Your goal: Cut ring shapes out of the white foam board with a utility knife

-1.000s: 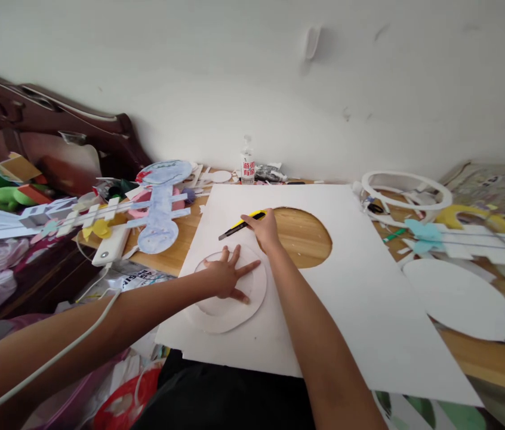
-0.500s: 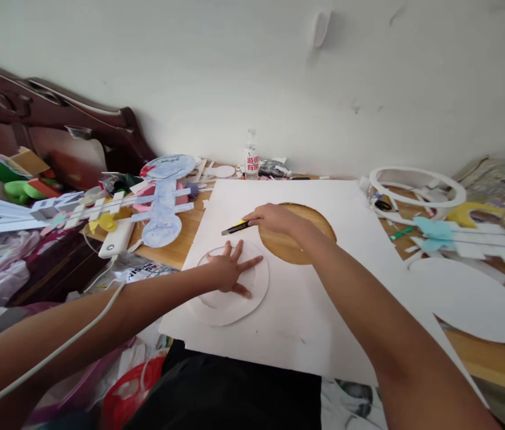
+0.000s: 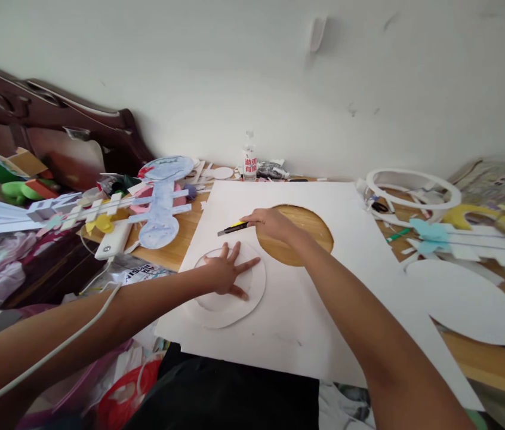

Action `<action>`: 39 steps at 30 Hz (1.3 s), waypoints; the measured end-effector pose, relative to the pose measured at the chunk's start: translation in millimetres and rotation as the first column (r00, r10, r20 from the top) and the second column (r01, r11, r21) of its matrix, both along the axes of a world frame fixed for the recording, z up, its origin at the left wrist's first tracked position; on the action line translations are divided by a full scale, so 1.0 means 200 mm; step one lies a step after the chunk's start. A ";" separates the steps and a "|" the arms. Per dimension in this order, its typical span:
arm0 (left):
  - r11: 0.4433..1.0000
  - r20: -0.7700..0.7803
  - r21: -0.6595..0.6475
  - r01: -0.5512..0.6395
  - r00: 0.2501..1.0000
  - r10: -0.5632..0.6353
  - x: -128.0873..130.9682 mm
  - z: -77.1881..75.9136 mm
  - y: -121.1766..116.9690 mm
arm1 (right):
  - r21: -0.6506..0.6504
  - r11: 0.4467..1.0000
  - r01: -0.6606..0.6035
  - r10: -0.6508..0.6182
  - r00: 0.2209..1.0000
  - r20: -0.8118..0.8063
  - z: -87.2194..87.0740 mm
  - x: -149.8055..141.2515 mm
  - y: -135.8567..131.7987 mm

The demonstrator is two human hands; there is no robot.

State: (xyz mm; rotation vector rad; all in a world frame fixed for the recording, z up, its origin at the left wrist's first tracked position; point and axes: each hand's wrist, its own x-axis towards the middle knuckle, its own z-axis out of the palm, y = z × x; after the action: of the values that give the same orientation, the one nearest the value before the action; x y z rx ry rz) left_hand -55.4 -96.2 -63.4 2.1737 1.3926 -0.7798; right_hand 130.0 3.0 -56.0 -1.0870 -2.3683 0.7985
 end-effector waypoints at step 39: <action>1.000 0.013 0.000 -0.018 1.000 0.018 0.00 0.03 -0.01 | 0.126 0.990 -0.068 0.048 0.987 0.153 -0.06 0.19 0.00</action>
State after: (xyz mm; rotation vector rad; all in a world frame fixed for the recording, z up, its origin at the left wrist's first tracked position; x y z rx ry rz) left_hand -54.4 -97.6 -57.5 2.1602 1.4036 -0.7577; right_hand 167.4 3.9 -68.6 -1.0616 -2.5474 0.5898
